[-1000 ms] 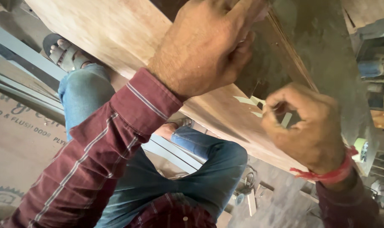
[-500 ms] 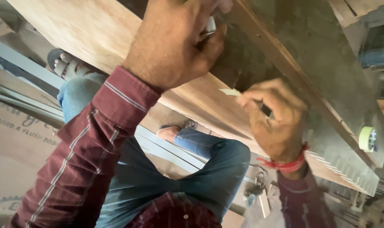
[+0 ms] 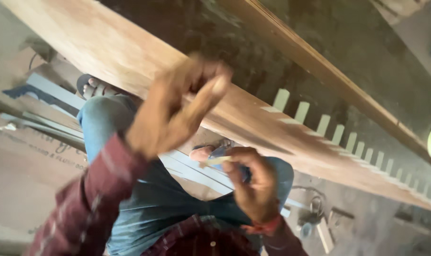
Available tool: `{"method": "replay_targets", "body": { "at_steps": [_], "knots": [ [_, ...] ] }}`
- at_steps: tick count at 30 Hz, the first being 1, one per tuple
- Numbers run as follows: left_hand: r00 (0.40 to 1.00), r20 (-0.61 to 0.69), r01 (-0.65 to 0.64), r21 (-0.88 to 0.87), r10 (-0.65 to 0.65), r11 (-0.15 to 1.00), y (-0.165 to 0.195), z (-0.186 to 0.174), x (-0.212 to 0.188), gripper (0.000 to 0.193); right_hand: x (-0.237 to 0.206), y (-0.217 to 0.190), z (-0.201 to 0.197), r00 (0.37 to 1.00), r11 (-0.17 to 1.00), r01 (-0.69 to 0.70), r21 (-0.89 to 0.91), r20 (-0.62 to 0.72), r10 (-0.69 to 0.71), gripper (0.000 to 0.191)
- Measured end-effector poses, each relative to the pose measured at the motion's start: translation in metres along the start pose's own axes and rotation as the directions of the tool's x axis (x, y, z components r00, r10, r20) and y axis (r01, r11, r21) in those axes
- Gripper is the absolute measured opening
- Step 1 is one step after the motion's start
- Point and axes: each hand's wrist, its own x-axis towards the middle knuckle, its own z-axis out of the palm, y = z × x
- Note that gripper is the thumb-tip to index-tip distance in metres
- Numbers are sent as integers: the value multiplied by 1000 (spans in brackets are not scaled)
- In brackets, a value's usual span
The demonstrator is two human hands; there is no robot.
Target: The person sits on the floor and applies small pieces of white tape along the edge of a long wooden plank. They tear off pieces of tape and press them onto the wood surface repeatedly.
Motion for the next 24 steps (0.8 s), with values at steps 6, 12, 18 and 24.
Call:
{"method": "replay_targets", "body": {
  "at_steps": [6,12,18,24],
  "knots": [
    [951,228,295,-450,-212,843,2,62,-59,44,-6,-13,-36,995,999,18,-45,-100,-22,11],
    [945,258,292,-399,-199,869,11,74,-48,19,9,-15,-55,992,982,127,-140,29,-124,11],
    [986,31,-164,16,164,986,9,73,-12,15,36,-26,-112,984,879,151,-451,-20,-179,19],
    [806,5,-537,425,591,729,9,55,70,18,88,-28,-119,982,805,164,-570,16,-188,23]
  ]
}}
